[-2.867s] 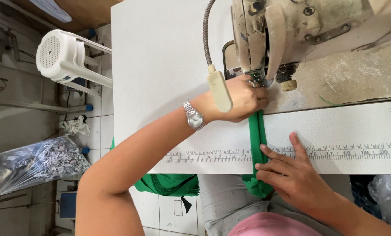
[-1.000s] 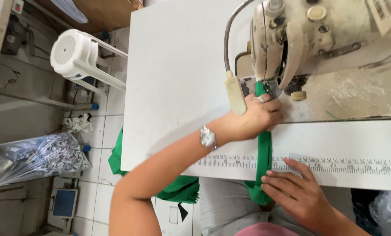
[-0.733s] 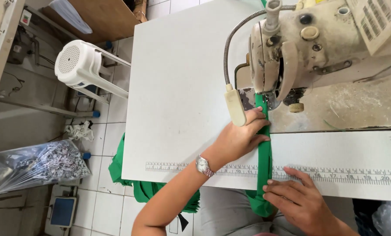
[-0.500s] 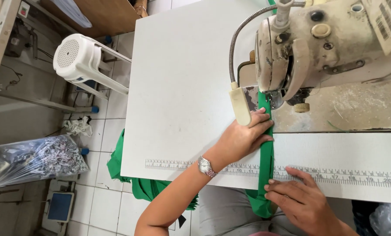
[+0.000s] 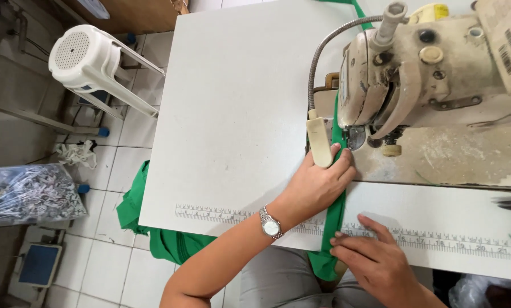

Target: Folding and aligning green fabric strips on an industrial sewing machine table in preparation for stitching.

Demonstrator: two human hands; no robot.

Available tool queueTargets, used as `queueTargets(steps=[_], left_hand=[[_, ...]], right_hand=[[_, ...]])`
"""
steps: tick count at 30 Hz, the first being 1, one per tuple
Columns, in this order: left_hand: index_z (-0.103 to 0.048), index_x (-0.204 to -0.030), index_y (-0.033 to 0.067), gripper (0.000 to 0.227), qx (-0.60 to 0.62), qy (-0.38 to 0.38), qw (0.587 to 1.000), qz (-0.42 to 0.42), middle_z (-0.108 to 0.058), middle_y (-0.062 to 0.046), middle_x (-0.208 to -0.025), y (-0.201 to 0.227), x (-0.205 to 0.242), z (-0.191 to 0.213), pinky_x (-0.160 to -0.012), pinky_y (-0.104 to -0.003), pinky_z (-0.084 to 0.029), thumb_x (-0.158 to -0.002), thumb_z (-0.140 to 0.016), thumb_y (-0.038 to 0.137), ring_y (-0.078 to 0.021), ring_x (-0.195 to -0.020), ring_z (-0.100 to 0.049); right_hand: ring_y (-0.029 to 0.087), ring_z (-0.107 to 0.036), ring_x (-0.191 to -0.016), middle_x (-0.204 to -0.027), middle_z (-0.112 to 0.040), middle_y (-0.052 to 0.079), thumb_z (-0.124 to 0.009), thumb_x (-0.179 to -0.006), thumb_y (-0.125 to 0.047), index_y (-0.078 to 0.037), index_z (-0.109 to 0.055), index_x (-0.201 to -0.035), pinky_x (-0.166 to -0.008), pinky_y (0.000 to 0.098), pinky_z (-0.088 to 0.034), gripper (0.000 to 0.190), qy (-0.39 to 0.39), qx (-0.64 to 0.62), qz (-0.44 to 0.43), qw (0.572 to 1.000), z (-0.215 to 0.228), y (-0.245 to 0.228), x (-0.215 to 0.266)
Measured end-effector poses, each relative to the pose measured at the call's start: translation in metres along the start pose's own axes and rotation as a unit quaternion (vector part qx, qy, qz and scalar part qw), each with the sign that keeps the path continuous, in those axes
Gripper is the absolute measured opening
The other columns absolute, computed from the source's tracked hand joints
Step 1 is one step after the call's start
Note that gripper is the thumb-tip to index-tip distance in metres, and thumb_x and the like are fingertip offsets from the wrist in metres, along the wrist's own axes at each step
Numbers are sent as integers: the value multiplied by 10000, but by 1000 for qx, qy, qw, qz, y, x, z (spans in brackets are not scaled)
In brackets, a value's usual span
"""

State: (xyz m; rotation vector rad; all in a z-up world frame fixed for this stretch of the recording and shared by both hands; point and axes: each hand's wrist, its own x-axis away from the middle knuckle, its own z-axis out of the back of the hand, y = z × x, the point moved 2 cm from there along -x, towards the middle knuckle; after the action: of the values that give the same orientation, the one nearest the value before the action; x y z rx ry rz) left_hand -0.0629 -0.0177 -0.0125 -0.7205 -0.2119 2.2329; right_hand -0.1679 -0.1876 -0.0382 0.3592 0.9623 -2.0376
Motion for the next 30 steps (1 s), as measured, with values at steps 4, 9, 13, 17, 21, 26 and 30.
queueTargets(steps=[4, 9, 13, 17, 21, 26, 30], left_hand=[[-674, -1069, -8, 99, -23, 6, 999, -22, -620, -164, -1146, -7, -7, -5, -1056, -397, -578, -1023, -586, -8, -249, -1194, -573], [-637, -1088, -95, 146, 159, 74, 984, 33, -510, -155, -919, -18, -5, -12, -1046, -454, -583, -956, -589, -136, -354, -864, -607], [-598, -1143, -107, 224, 290, 89, 949, 81, -481, -128, -911, -23, 3, -18, -1075, -543, -555, -951, -694, -44, -402, -858, -626], [-593, -1275, -50, 279, 309, 53, 947, 69, -639, -190, -1201, -22, 18, -14, -1108, -529, -534, -996, -589, -34, -436, -1215, -653], [-579, -1237, -47, 259, 342, 59, 936, 60, -622, -222, -1312, -16, 30, 1, -954, -480, -588, -987, -521, -83, -408, -1308, -630], [-629, -1107, -43, 153, 325, 135, 936, 23, -636, -214, -1089, -3, 27, 34, -931, -476, -627, -1053, -488, -24, -405, -1077, -707], [-614, -1105, 71, 98, 227, 112, 967, -7, -630, -131, -1100, 0, 29, 49, -814, -375, -625, -1035, -675, 39, -290, -1115, -705]], right_hand=[[126, -757, -961, -1023, -758, 8, -625, -950, -120, -136, -764, -1000, -1110, 559, -445, 148, 6, 28, 14, 999, 0, 7, -14], [158, -763, -939, -1061, -775, 32, -649, -932, -93, -118, -761, -1036, -1099, 598, -462, 155, 16, 23, 2, 1000, -4, 16, -14], [208, -737, -965, -1097, -750, 21, -673, -931, -135, -147, -742, -1029, -1065, 561, -459, 121, 20, 37, -1, 999, 0, 12, -16], [215, -653, -938, -1078, -727, 30, -643, -956, -126, -79, -713, -1010, -948, 439, -521, 100, 62, 39, 49, 996, 11, 0, -26], [228, -692, -940, -1066, -740, 79, -746, -887, -97, -41, -728, -1007, -890, 402, -584, 134, 113, 29, 60, 991, 18, -2, -30], [241, -683, -984, -1095, -730, 62, -710, -908, -84, -80, -726, -1040, -1004, 476, -540, 133, 113, 16, 29, 993, 15, 0, -25], [321, -653, -1180, -1116, -674, 43, -689, -897, -12, -93, -697, -1094, -1200, 598, -385, 213, 87, 5, 0, 996, 12, 5, -19]])
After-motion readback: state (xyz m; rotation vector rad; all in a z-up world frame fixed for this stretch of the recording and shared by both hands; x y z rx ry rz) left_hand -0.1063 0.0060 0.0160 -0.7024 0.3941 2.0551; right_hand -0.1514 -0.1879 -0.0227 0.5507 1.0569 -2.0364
